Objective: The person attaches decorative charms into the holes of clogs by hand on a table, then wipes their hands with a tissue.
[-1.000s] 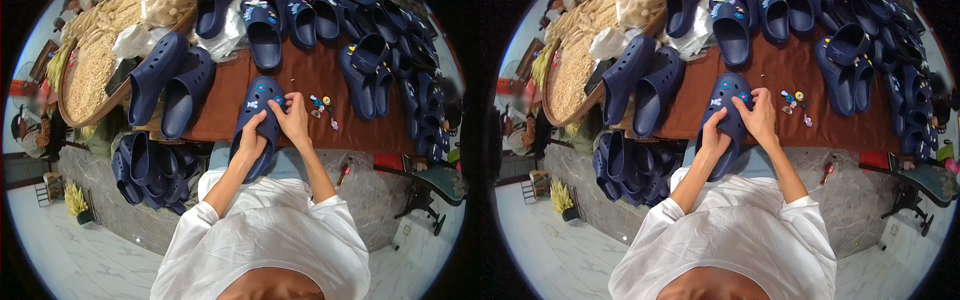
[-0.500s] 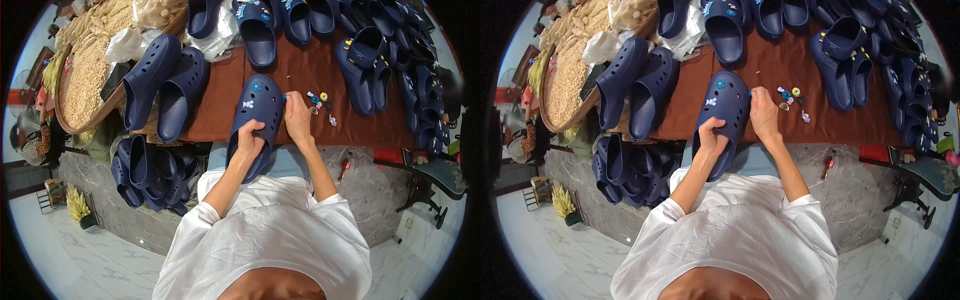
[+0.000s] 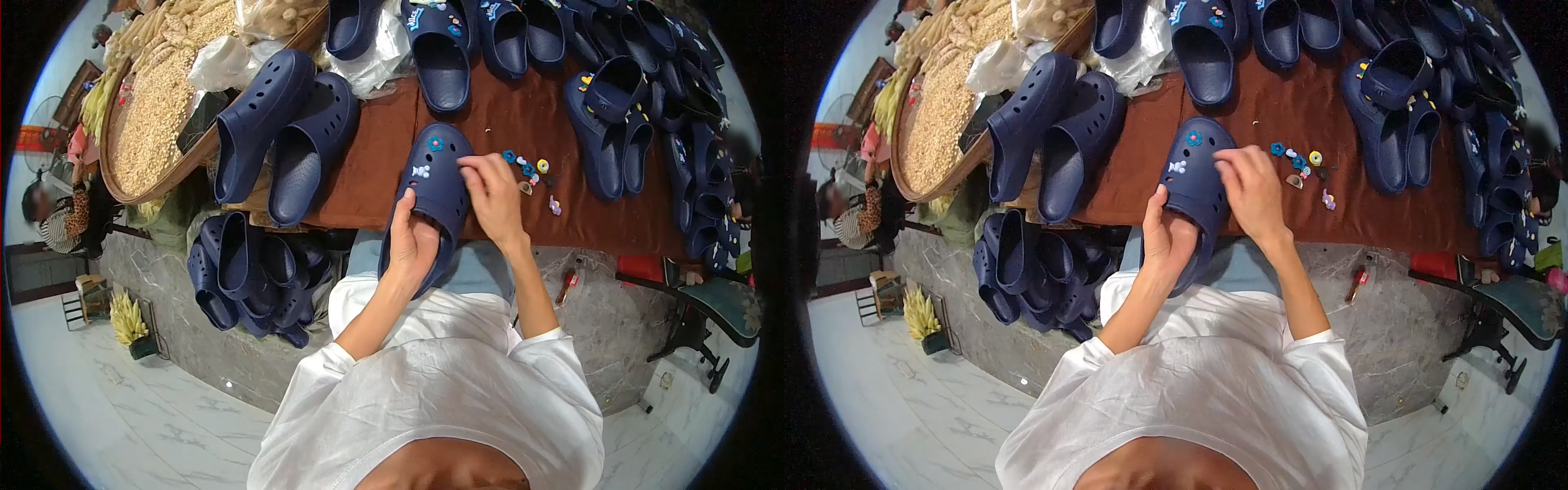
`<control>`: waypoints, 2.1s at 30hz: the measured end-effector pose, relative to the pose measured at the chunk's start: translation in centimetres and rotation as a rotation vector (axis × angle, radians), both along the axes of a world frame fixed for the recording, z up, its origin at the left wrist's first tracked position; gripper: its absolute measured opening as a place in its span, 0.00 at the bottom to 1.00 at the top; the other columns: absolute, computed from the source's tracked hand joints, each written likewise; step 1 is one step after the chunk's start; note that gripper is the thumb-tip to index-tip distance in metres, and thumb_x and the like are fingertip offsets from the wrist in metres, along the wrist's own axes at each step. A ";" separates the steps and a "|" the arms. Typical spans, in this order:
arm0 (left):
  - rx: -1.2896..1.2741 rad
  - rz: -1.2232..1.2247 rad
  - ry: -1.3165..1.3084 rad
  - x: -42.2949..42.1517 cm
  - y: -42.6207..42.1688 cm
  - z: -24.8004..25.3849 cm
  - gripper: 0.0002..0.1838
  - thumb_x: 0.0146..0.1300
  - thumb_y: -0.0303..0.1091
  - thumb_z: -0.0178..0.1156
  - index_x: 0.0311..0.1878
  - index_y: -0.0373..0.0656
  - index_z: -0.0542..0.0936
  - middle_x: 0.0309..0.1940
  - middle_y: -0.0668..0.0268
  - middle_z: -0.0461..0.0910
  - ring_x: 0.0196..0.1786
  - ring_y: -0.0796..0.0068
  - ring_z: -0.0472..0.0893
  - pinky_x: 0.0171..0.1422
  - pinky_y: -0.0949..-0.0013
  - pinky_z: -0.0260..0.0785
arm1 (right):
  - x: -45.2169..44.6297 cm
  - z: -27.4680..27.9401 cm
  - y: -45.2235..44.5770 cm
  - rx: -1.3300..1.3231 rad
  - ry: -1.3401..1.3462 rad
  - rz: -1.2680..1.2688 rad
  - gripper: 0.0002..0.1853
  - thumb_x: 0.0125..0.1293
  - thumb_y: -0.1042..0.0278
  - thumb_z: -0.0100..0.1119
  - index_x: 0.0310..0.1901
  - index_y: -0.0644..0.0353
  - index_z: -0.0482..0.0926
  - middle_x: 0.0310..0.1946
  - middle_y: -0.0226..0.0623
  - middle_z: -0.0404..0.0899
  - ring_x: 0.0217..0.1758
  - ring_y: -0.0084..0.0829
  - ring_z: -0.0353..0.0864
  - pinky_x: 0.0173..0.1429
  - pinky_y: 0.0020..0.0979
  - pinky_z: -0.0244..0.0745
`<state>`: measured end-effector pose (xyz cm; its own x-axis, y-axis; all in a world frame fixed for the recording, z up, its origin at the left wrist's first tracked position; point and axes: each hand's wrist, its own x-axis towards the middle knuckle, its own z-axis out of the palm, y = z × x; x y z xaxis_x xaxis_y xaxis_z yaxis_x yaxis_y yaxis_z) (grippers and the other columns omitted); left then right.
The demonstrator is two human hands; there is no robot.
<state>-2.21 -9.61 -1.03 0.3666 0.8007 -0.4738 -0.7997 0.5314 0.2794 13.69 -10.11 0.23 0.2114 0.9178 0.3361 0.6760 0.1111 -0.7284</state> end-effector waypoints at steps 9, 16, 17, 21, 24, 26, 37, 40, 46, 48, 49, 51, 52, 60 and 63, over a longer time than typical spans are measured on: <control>-0.082 -0.049 -0.094 -0.7 1.1 -0.1 0.29 0.62 0.31 0.57 0.67 0.37 0.67 0.66 0.55 0.70 0.71 0.59 0.68 0.80 0.53 0.52 | -2.1 1.4 3.3 -0.042 -0.210 0.284 0.13 0.64 0.59 0.64 0.47 0.53 0.84 0.41 0.40 0.74 0.49 0.41 0.77 0.51 0.40 0.74; -0.126 -0.045 -0.161 -0.8 1.4 0.0 0.29 0.62 0.30 0.55 0.67 0.37 0.66 0.66 0.55 0.71 0.70 0.59 0.69 0.79 0.53 0.53 | -2.3 0.2 3.5 0.029 -0.052 0.257 0.09 0.65 0.63 0.65 0.38 0.59 0.78 0.38 0.34 0.73 0.45 0.35 0.78 0.44 0.34 0.72; -0.130 -0.044 -0.197 -0.8 1.7 -0.2 0.29 0.62 0.30 0.55 0.67 0.36 0.66 0.65 0.55 0.71 0.70 0.58 0.69 0.79 0.53 0.54 | -2.3 0.0 3.5 0.031 -0.050 0.262 0.09 0.65 0.63 0.65 0.38 0.59 0.78 0.38 0.34 0.73 0.45 0.35 0.78 0.44 0.34 0.72; -0.118 -0.052 -0.245 -0.6 1.9 0.3 0.28 0.62 0.30 0.54 0.66 0.34 0.67 0.65 0.53 0.71 0.69 0.55 0.70 0.78 0.51 0.55 | -1.2 -1.4 3.2 0.018 0.446 0.032 0.06 0.67 0.73 0.60 0.42 0.63 0.75 0.39 0.38 0.74 0.36 0.29 0.78 0.36 0.28 0.72; -0.114 -0.043 -0.232 -0.5 1.8 0.6 0.28 0.60 0.29 0.54 0.65 0.34 0.69 0.65 0.51 0.71 0.69 0.53 0.69 0.78 0.50 0.56 | 0.5 -2.0 2.4 0.075 0.199 -0.188 0.07 0.68 0.72 0.58 0.45 0.63 0.75 0.40 0.43 0.74 0.40 0.37 0.78 0.42 0.34 0.73; -0.106 -0.032 -0.226 -0.3 1.8 0.4 0.28 0.59 0.29 0.55 0.64 0.34 0.70 0.65 0.51 0.71 0.68 0.52 0.70 0.78 0.50 0.56 | 2.1 -3.4 1.8 0.020 -0.026 -0.263 0.08 0.69 0.69 0.57 0.46 0.61 0.76 0.42 0.45 0.74 0.47 0.45 0.75 0.52 0.43 0.70; -0.055 -0.028 -0.183 -0.1 1.9 -0.6 0.33 0.52 0.31 0.54 0.65 0.31 0.68 0.64 0.49 0.72 0.67 0.51 0.70 0.77 0.48 0.56 | -0.5 0.6 4.9 0.075 -0.214 0.068 0.19 0.61 0.59 0.68 0.52 0.54 0.83 0.44 0.40 0.74 0.50 0.43 0.73 0.56 0.41 0.69; 0.010 -0.022 -0.188 0.1 1.9 -0.5 0.34 0.52 0.32 0.53 0.66 0.31 0.68 0.65 0.50 0.71 0.68 0.51 0.70 0.77 0.48 0.56 | -0.4 -0.3 6.2 0.091 -0.185 0.073 0.17 0.57 0.57 0.71 0.47 0.51 0.85 0.41 0.38 0.72 0.47 0.42 0.71 0.53 0.41 0.68; -0.003 -0.023 -0.177 0.2 1.9 -0.7 0.37 0.49 0.31 0.52 0.67 0.32 0.66 0.65 0.50 0.71 0.68 0.51 0.69 0.78 0.49 0.55 | -0.5 -0.1 6.8 0.111 -0.246 0.156 0.13 0.61 0.65 0.67 0.47 0.56 0.84 0.41 0.40 0.73 0.47 0.43 0.73 0.52 0.40 0.71; -0.024 -0.018 -0.193 0.1 1.9 -0.1 0.36 0.50 0.30 0.52 0.67 0.30 0.66 0.64 0.50 0.71 0.68 0.51 0.70 0.77 0.50 0.56 | -0.8 -0.1 6.9 0.163 -0.271 0.206 0.10 0.62 0.69 0.64 0.44 0.62 0.80 0.40 0.41 0.73 0.47 0.44 0.73 0.51 0.41 0.70; -0.036 -0.015 -0.191 0.2 1.8 0.3 0.35 0.51 0.30 0.52 0.66 0.30 0.66 0.64 0.49 0.72 0.68 0.51 0.70 0.77 0.50 0.56 | -0.8 -0.1 7.1 0.180 -0.278 0.225 0.10 0.62 0.70 0.63 0.43 0.64 0.78 0.40 0.42 0.73 0.47 0.45 0.73 0.50 0.42 0.70; -0.044 -0.009 -0.190 0.1 2.0 0.2 0.35 0.51 0.30 0.51 0.66 0.30 0.67 0.64 0.49 0.72 0.67 0.51 0.70 0.77 0.50 0.56 | -0.6 -0.1 7.4 0.181 -0.305 0.236 0.10 0.63 0.71 0.62 0.42 0.65 0.76 0.39 0.43 0.72 0.46 0.46 0.72 0.50 0.42 0.70; -0.078 -0.010 -0.186 0.1 2.0 0.2 0.34 0.52 0.30 0.51 0.66 0.30 0.67 0.64 0.49 0.72 0.67 0.51 0.71 0.77 0.50 0.57 | -0.5 -0.1 7.4 0.155 -0.327 0.241 0.10 0.63 0.72 0.62 0.42 0.66 0.75 0.39 0.44 0.72 0.45 0.46 0.72 0.50 0.43 0.69; -0.130 -0.005 -0.172 0.5 2.4 0.3 0.31 0.53 0.30 0.50 0.63 0.30 0.69 0.62 0.49 0.73 0.66 0.51 0.72 0.75 0.50 0.58 | 0.6 -0.8 7.6 0.192 -0.183 0.360 0.11 0.63 0.74 0.62 0.41 0.67 0.71 0.38 0.46 0.70 0.44 0.47 0.71 0.52 0.40 0.69; -0.133 0.028 -0.180 0.4 2.9 0.6 0.30 0.53 0.31 0.50 0.62 0.30 0.70 0.62 0.49 0.74 0.65 0.50 0.72 0.75 0.50 0.59 | 0.9 -1.5 7.1 0.086 0.105 0.375 0.10 0.64 0.74 0.61 0.42 0.66 0.70 0.39 0.46 0.68 0.45 0.46 0.71 0.52 0.39 0.68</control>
